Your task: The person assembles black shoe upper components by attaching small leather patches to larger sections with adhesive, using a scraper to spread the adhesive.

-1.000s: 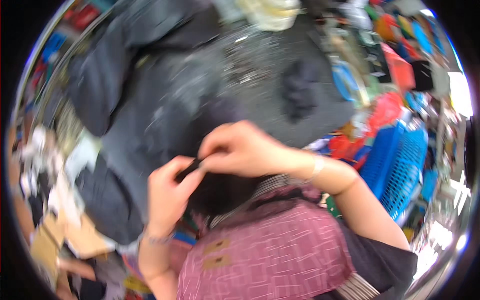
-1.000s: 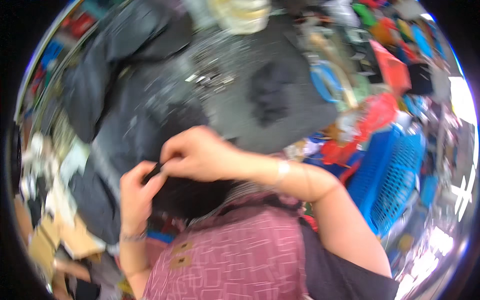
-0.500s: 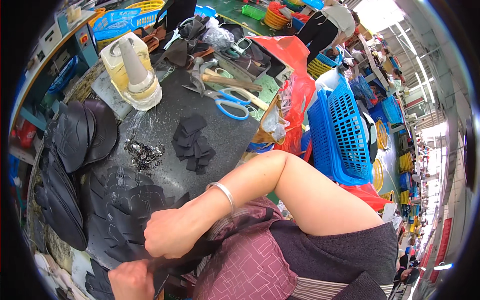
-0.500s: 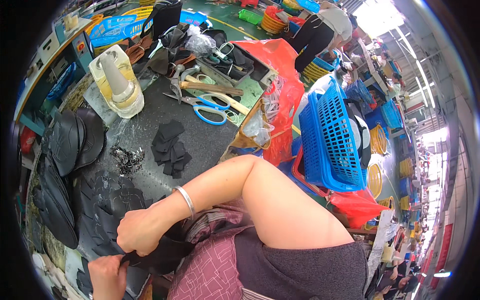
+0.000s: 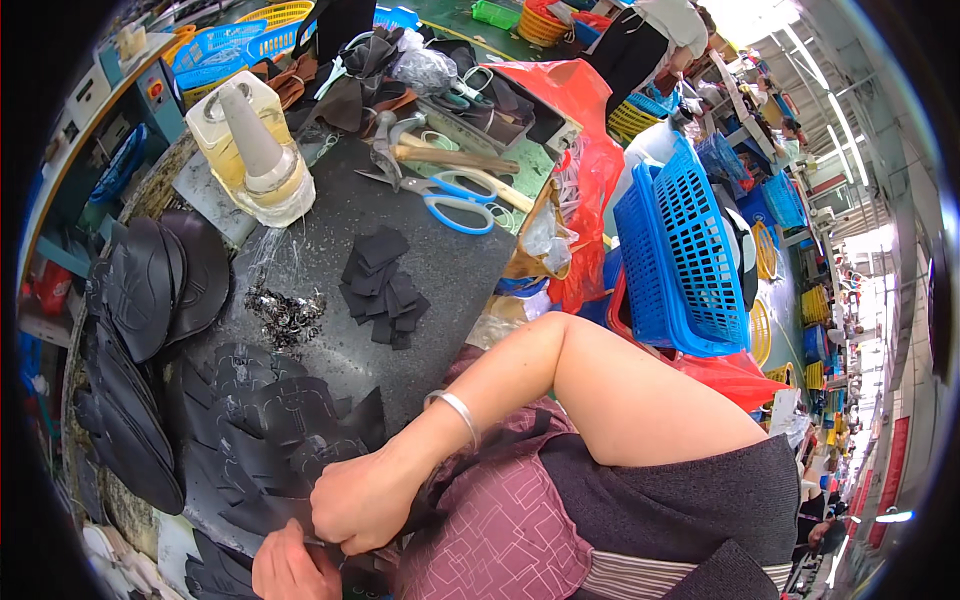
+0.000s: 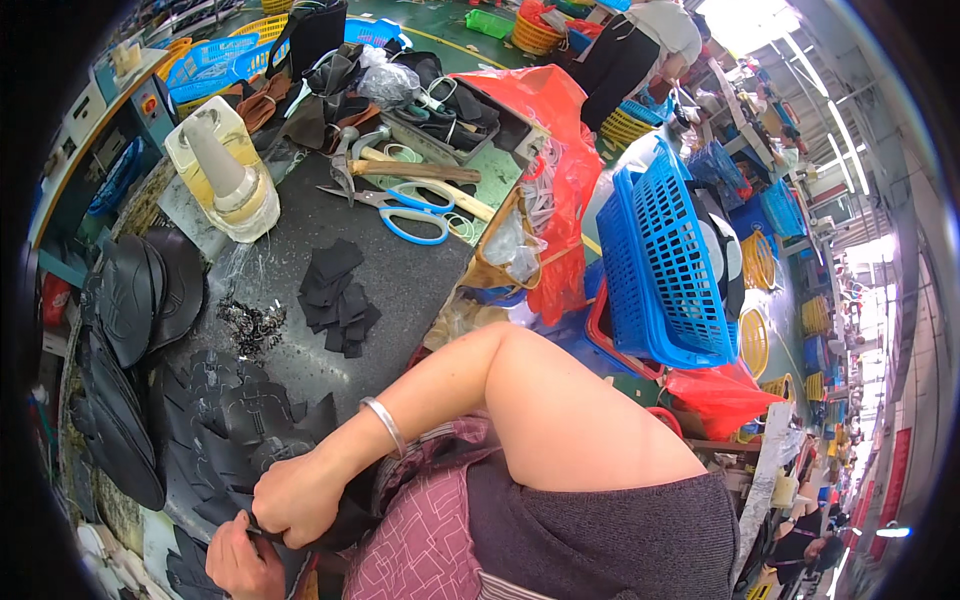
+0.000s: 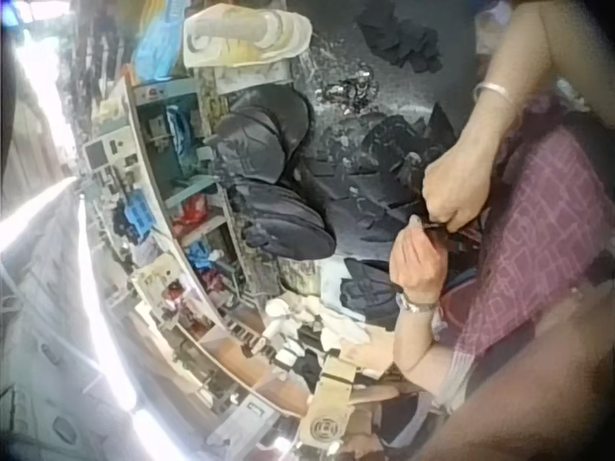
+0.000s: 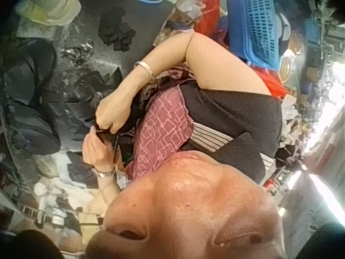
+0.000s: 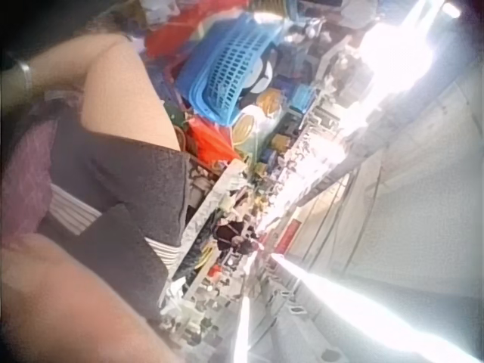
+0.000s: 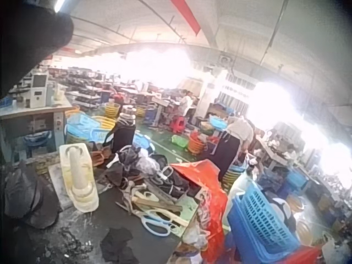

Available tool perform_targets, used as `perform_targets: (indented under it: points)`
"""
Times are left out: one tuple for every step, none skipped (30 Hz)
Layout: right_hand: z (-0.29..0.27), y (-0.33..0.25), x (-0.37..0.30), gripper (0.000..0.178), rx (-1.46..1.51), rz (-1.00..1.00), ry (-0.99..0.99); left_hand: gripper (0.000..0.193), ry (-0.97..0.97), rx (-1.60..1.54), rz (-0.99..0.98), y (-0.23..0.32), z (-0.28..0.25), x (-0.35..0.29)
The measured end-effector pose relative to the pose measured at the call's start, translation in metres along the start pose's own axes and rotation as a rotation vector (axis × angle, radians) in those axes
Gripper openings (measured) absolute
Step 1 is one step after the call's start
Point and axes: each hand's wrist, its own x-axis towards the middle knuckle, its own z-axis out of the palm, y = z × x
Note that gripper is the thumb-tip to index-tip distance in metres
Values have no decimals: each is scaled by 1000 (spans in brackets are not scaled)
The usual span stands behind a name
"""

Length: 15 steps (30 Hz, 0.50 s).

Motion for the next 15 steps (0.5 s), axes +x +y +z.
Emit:
perform_targets:
  points:
    - [0,1,-1,24,14,25,26,16,66,-27,-15,0,5,0]
    - [0,0,-2,25,28,50,52,16,132,-54,-31,0,7,0]
    - [-1,0,-2,25,30,46,50,16,130,-52,-34,-1,7,0]
    - [-5,-3,-4,24,-8,82,61,17,141,-95,-55,1,7,1]
    - [-9,-5,-6,24,-47,117,71,18,152,-139,-77,2,6,2]
    - [-10,-3,-7,24,-44,116,66,18,151,-139,-83,4,2,0]
    - [-12,1,-9,23,9,108,116,21,7,-222,-149,5,-3,0]
    - [-14,4,-10,21,61,101,165,23,-137,-305,-215,6,-9,1]
    - [-16,6,-11,20,140,129,114,29,-185,-384,-236,8,-15,3]
    - [-14,6,-10,20,144,128,113,29,-188,-384,-238,7,-17,0]
    - [-11,7,-9,20,167,114,110,30,-215,-395,-233,5,-18,-4]
    - [-9,7,-8,20,189,101,108,32,-242,-406,-227,4,-19,-6]
    - [-8,7,-8,20,191,100,103,32,-242,-407,-232,5,-19,-6]
    - [-8,7,-7,20,180,111,96,31,-245,-405,-236,7,-19,-5]
    - [-8,8,-7,20,168,122,89,30,-247,-403,-240,8,-19,-4]
